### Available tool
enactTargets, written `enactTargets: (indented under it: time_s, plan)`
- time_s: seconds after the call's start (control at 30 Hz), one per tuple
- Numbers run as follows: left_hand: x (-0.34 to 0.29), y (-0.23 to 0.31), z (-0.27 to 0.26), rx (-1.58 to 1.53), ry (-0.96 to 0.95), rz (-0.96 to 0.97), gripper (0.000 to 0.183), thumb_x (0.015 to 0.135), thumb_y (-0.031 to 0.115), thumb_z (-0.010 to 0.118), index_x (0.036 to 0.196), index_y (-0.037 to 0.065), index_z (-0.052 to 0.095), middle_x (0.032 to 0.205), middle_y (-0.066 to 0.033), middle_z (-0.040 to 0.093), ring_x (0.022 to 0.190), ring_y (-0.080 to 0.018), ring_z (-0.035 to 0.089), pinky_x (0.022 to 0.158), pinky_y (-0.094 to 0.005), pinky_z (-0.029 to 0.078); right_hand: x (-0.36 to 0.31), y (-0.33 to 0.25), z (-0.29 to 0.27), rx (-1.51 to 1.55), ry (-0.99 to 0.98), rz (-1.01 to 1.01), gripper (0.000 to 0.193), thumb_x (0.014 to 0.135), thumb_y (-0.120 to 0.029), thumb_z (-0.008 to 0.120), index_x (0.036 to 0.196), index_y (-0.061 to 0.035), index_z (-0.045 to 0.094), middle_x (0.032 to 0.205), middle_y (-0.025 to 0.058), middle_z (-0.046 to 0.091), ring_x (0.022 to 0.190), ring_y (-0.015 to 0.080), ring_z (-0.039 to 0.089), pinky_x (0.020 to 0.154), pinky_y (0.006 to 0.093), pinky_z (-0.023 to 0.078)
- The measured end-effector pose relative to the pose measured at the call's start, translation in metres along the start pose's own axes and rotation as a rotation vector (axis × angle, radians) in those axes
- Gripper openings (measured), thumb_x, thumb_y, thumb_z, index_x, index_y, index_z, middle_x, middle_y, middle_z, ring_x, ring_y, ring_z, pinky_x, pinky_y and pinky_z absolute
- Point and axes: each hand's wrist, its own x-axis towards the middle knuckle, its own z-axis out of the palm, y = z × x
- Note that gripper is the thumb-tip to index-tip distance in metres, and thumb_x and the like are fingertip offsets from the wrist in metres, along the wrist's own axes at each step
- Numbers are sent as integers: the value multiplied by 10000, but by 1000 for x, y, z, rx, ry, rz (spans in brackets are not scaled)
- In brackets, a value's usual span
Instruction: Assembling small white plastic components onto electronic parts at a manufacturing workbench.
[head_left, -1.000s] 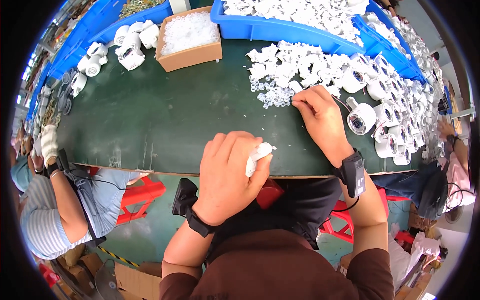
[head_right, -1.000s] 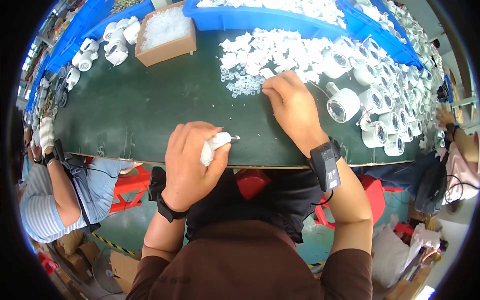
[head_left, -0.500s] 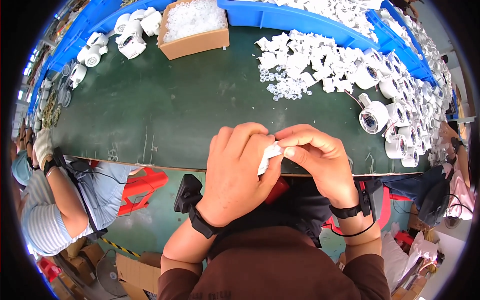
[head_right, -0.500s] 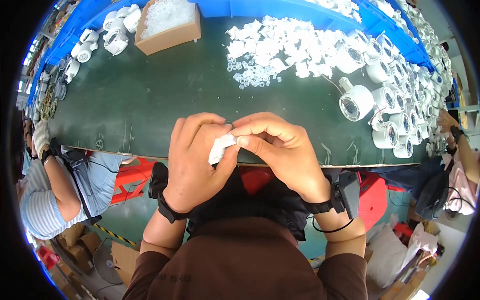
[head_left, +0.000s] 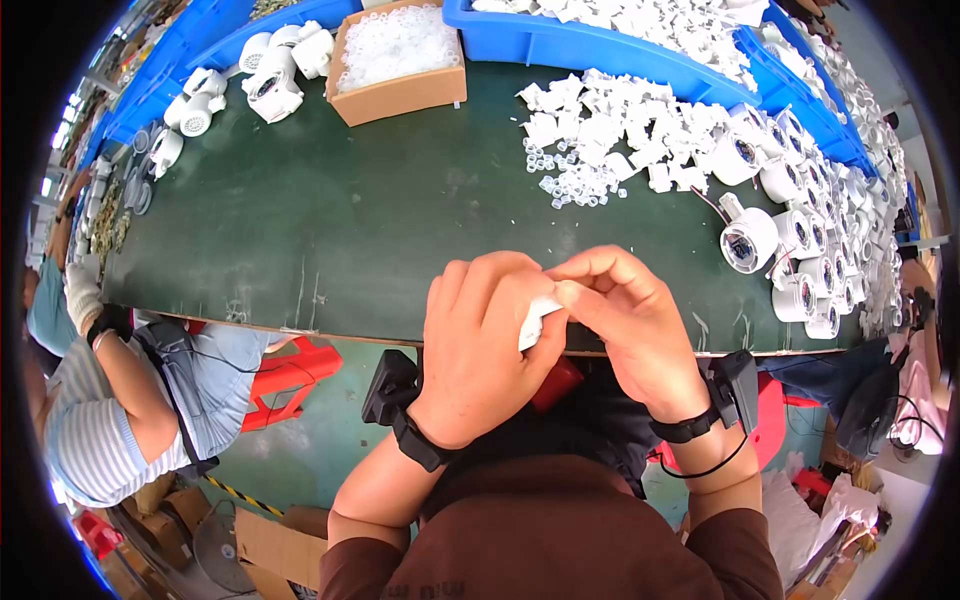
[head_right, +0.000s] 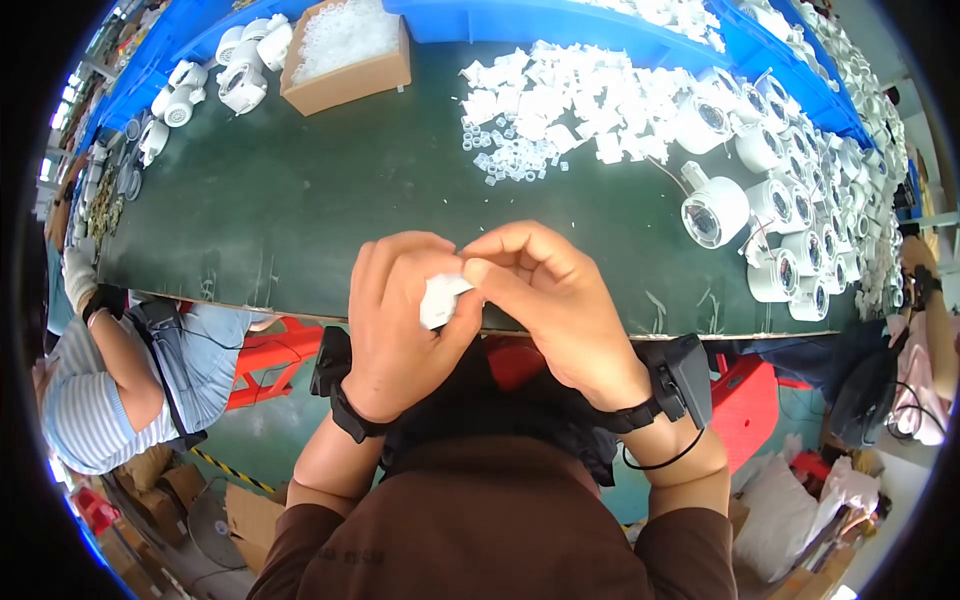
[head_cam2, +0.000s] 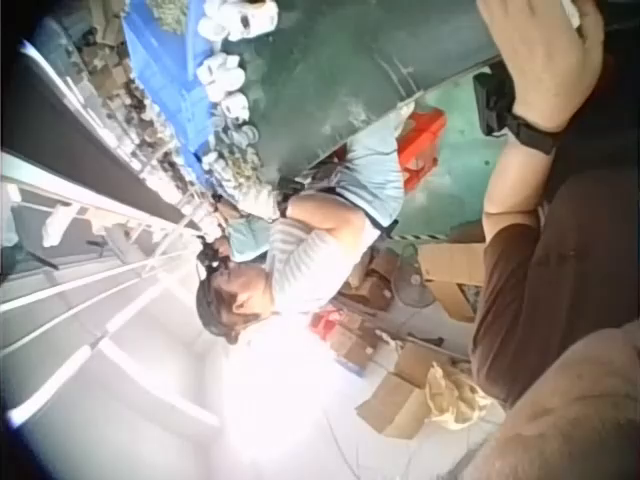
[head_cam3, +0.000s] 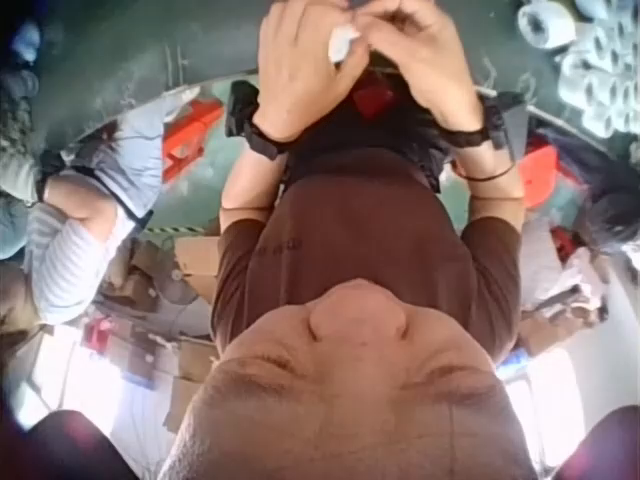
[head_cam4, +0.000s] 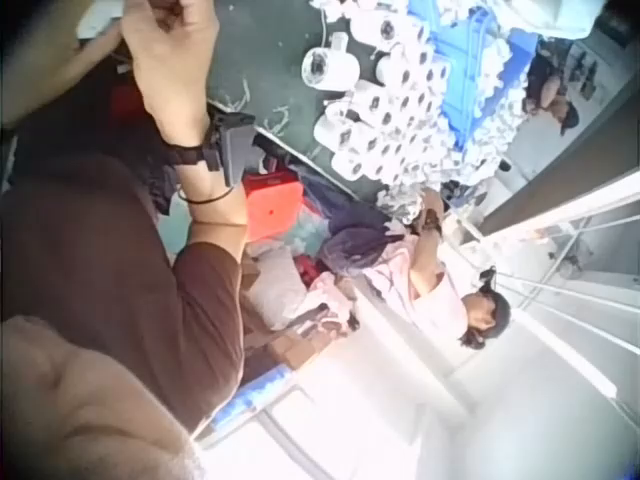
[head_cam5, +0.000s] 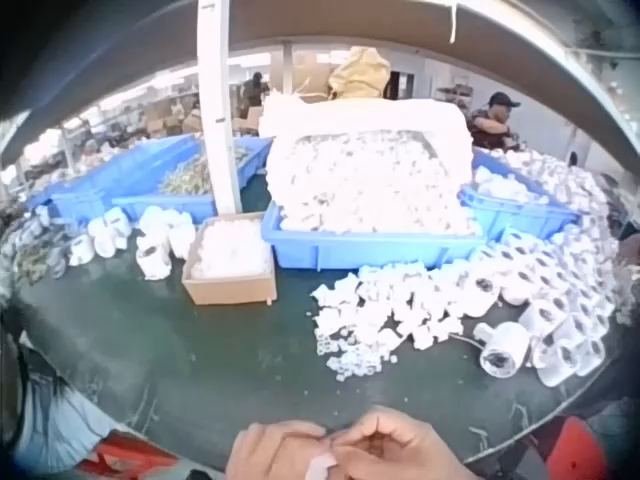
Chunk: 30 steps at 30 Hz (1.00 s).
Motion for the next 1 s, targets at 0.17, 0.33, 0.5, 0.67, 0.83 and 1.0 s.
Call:
enactTargets:
  time_s: [0.17, 0.33, 0.5, 0.67, 0.83, 1.0]
  plan:
    - [-2, -6, 1, -17, 43, 44, 342, 741, 27, 808, 1009, 115, 616, 1042, -72, 656, 859, -285, 567, 735, -394, 443, -3, -1, 4, -23, 15, -70, 154, 1014, -27, 623, 1139, 22, 699, 1078, 67, 702, 999, 109, 638, 885, 273, 519]
    - [6, -5, 0, -31, 8, 69, 318, 724, 25, 817, 962, 108, 622, 1006, -60, 671, 848, -285, 573, 727, -396, 452, -3, 7, 4, 18, 48, -88, 125, 1014, -4, 592, 1106, 12, 675, 1107, 80, 704, 1038, 122, 638, 934, 285, 508]
    - [24, -5, -12, 5, -160, 118, 250, 735, 58, 809, 949, 109, 688, 1018, -73, 672, 907, -311, 607, 790, -408, 479, -8, 2, -9, -146, -34, -99, 167, 1057, -55, 552, 1184, 8, 640, 1174, 71, 688, 1095, 123, 624, 986, 290, 491]
    - [33, -27, -40, 592, 131, -130, 853, 744, 360, 876, 1472, 117, 504, 1566, -194, 382, 1419, -422, 343, 1139, -538, 280, -22, -38, -73, -1290, 411, -711, 446, 873, -168, 791, 1274, -54, 632, 1262, 138, 643, 1191, 334, 575, 1034, 442, 428]
    - [16, -30, -43, 611, 166, -150, 653, 856, 211, 793, 1443, 81, 538, 1524, -189, 426, 1349, -387, 385, 1092, -496, 342, -28, -68, -155, -1711, 815, -564, 486, 889, -196, 751, 1337, -80, 604, 1341, 147, 572, 1269, 349, 472, 1070, 488, 340]
    - [5, 0, -17, 233, -61, -131, 414, 827, 61, 751, 1231, 70, 657, 1319, -149, 595, 1225, -364, 505, 1027, -454, 416, -37, -54, -123, -1540, 663, -532, 439, 895, -78, 708, 1322, -102, 609, 1258, 130, 571, 1217, 329, 512, 1033, 442, 389]
